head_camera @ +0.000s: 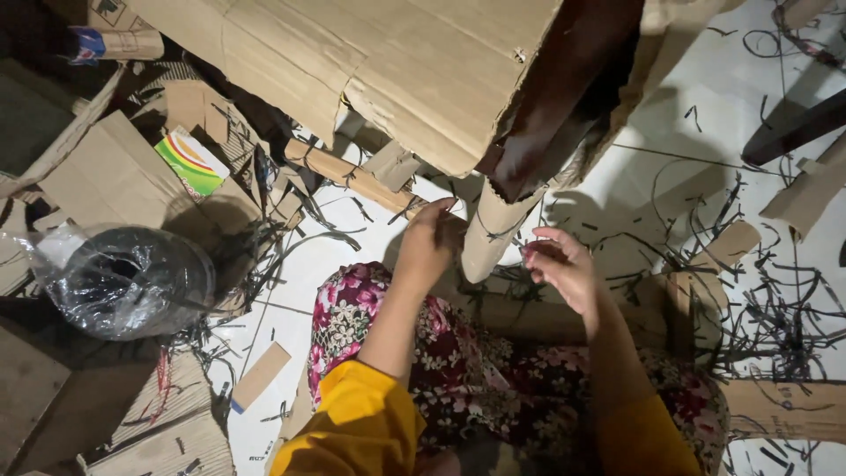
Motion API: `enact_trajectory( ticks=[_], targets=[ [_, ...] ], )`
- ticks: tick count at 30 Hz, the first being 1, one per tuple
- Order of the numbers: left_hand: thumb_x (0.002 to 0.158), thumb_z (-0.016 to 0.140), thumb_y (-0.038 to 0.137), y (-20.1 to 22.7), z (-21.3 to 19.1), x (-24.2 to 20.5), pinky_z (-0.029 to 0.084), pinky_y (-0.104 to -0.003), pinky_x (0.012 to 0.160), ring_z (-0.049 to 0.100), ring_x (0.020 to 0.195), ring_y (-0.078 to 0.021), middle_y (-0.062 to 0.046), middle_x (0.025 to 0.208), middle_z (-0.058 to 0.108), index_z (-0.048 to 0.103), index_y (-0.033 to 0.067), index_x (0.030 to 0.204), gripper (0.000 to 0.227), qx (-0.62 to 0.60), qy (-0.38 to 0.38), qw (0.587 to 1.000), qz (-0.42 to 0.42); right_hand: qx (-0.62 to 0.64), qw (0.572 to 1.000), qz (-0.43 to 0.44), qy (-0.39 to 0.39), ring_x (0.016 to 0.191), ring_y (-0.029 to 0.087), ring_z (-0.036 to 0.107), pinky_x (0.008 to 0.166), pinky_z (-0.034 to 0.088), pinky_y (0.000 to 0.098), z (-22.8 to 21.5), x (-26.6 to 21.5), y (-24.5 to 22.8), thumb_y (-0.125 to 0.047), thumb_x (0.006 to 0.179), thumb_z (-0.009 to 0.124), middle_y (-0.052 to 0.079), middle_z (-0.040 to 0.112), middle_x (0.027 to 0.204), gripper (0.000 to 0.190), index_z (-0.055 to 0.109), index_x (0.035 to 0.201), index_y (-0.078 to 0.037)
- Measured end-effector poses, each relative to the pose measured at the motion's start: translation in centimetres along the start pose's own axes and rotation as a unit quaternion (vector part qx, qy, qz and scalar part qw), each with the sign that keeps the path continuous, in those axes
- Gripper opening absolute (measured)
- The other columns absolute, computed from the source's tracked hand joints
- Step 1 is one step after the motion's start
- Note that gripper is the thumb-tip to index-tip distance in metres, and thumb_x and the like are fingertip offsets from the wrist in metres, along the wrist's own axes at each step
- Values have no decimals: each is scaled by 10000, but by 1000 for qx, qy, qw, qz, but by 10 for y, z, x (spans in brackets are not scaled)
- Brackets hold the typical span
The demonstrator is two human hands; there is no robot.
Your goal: The person sits on the floor and ties a black wire around a cardboard tube structure. They then use scissors to cut the excess wire.
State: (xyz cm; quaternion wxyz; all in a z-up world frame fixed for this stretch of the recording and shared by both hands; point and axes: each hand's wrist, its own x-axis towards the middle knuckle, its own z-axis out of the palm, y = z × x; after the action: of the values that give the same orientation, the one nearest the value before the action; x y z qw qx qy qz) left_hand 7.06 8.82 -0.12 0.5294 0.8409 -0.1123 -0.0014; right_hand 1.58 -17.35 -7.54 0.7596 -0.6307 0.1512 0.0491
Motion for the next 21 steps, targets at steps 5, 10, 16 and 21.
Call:
enact_trajectory(
  ticks=[5, 10, 16, 21],
  targets=[
    [885, 588, 26, 2, 2, -9, 504, -516, 1016, 656, 1134, -442, -193, 1142, 715, 694, 73, 1245, 378, -4, 29, 999, -20, -148, 980, -104, 82, 767, 257, 711, 665, 631, 345, 13, -10, -10, 88, 925, 666, 272, 726, 1008, 250, 660, 1175, 76],
    [821, 587, -53, -17, 0, -4, 539, -486, 978, 697, 1062, -390, -159, 1056, 725, 736, 149, 1191, 447, -10, 25, 999, -46, -165, 976, -100, 101, 810, 241, 744, 689, 634, 336, 16, -16, -10, 0, 972, 686, 230, 747, 1027, 148, 777, 1085, -24],
    [877, 583, 0, 6, -14, -15, 549, -489, 952, 703, 1065, -409, -156, 1071, 736, 766, 166, 1142, 362, -46, 31, 995, -81, -175, 979, -89, 50, 970, 229, 694, 909, 573, 363, 22, -21, 3, 76, 671, 870, 215, 734, 1121, 642, 695, 1281, -19],
    [901, 582, 12, 8, -19, -17, 552, -500, 951, 695, 1074, -426, -185, 1092, 733, 769, 167, 1148, 346, -45, 21, 992, -116, -229, 961, -110, 106, 618, 159, 666, 578, 519, 254, 26, -20, 2, -88, 997, 694, 179, 772, 868, 190, 738, 1174, -32]
  ],
)
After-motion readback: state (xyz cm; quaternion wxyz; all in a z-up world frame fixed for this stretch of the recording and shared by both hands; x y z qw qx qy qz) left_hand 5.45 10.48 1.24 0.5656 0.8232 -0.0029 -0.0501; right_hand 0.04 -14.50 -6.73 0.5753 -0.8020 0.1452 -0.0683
